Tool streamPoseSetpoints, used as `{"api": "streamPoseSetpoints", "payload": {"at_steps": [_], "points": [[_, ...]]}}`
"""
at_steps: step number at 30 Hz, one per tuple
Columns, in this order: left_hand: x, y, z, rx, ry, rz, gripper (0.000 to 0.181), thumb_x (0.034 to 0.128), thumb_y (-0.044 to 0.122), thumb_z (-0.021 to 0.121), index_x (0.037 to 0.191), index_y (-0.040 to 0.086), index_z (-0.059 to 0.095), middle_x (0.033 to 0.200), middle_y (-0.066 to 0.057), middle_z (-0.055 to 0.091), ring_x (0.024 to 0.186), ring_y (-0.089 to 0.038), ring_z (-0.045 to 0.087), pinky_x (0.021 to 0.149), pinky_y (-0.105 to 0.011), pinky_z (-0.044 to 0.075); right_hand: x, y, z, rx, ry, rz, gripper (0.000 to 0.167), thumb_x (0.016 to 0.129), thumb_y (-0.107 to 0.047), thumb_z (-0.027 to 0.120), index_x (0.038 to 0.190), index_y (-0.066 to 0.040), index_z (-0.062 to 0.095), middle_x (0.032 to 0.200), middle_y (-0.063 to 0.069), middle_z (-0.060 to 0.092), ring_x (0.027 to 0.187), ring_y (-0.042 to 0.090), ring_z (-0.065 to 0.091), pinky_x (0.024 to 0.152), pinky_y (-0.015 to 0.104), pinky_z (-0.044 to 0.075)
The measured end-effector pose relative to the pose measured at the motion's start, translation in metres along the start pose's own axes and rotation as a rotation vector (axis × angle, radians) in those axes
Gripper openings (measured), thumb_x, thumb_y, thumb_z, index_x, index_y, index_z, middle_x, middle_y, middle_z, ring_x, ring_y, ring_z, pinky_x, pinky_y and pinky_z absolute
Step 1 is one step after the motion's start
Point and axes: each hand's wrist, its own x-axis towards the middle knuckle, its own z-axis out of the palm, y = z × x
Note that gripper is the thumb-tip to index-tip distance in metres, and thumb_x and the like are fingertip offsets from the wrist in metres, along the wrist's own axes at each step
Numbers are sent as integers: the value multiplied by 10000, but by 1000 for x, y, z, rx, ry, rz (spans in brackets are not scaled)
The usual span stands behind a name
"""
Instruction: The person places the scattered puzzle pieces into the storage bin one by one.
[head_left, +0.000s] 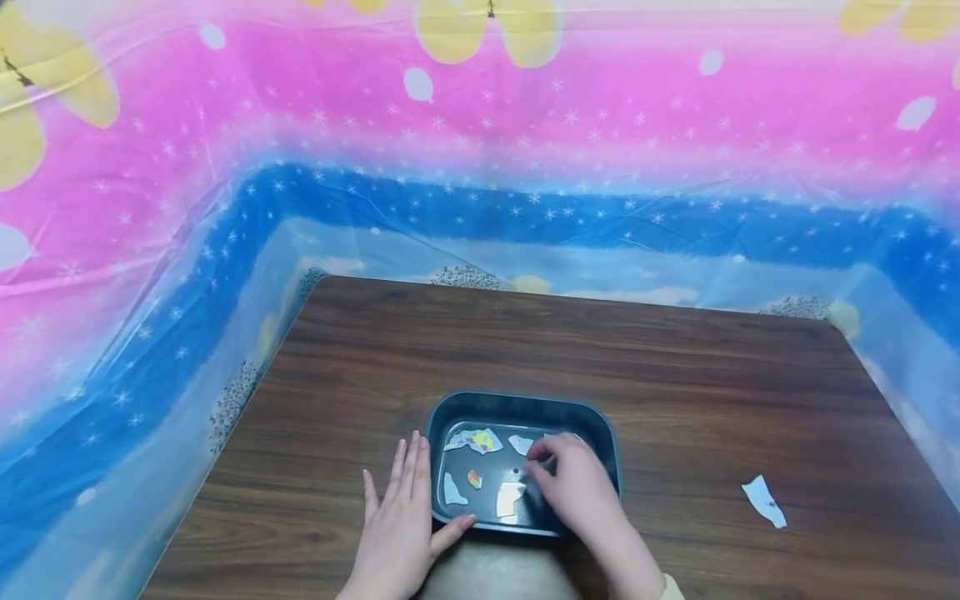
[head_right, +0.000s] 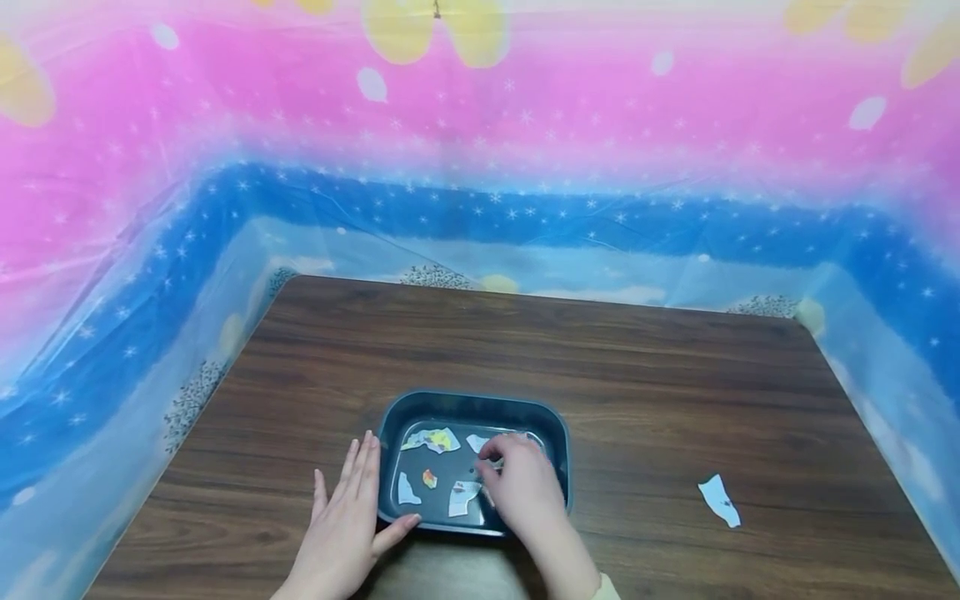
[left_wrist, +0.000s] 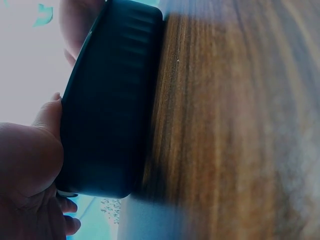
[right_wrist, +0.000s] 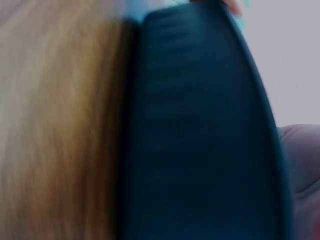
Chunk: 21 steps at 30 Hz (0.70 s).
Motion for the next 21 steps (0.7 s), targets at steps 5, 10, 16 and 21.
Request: {"api": "streamPoseSetpoints", "payload": {"at_steps": [5,10,16,21], "points": [[-1,0,1,9,23,9,1093,879,680,645,1597,-29,225,1669,-203,195,1537,-374,179,1104,-781,130,-9,30,-32,61,186,-15,46,933,-122,738,976,-113,750,961,23,680,893,202,626,771,382,527],[-1,0,1,3,23,13,1093,881,685,637,1599,-26,221,1671,-199,189,1540,-371,169,1103,-783,121,-19,86,-72,22,234,139,231,991,-151,655,1144,18,689,1051,176,668,943,309,638,814,468,520],[-2,-1,1,15,37,9,1100,875,687,643,1593,-36,230,1665,-204,207,1535,-376,186,1100,-783,138,-32,162,-106,-132,214,356,458,959,-186,656,1277,131,569,1190,342,613,1142,521,526,988,622,386],[-2,-1,1,10,51,22,1091,876,682,646,1591,-36,241,1664,-204,210,1537,-366,181,1097,-784,146,-45,203,-125,-180,122,560,624,949,-305,675,1311,173,502,1296,396,541,1142,590,495,981,649,371]]}}
